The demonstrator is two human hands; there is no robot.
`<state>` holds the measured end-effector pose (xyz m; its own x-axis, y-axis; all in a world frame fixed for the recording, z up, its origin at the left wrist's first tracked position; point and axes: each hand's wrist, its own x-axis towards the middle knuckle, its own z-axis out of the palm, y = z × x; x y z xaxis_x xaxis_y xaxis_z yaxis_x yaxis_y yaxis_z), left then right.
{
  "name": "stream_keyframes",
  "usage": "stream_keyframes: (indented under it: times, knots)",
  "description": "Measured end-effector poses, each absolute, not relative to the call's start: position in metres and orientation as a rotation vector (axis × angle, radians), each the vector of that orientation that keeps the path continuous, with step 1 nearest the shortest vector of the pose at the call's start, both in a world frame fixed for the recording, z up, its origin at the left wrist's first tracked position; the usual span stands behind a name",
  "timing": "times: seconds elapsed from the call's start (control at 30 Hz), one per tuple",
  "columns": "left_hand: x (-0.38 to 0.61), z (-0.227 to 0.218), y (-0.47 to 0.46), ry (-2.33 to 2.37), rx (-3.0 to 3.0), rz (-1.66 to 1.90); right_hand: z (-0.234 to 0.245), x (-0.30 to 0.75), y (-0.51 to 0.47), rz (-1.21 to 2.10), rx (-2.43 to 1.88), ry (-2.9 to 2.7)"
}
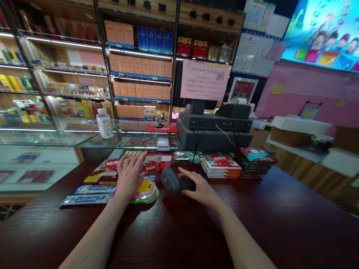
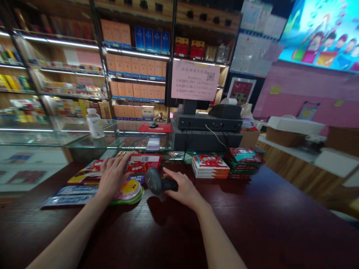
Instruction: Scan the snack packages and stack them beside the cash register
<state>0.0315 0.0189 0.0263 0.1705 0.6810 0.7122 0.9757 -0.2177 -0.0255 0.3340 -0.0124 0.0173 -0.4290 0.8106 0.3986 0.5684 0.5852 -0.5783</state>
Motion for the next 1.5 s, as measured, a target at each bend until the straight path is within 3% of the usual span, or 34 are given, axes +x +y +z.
stream_keyframes:
  times: [0.6, 0.97, 1.5]
  knots:
    - [0.032, 0.029, 0.019, -1.524, -1.986, -0.922, 0.012, 0.33, -0.015, 0.499, -1.148, -2.385]
    - [0.044, 0.031, 0.014, -1.37, -2.054, -0.9, 0.001, 0.328, 0.008, 0.825, -1.062, -1.578]
    - [0.06, 0.024, 0.013, -1.386, -2.085, -0.949, -0.005, 0.316, 0.011, 0.941, -0.926, -1.474]
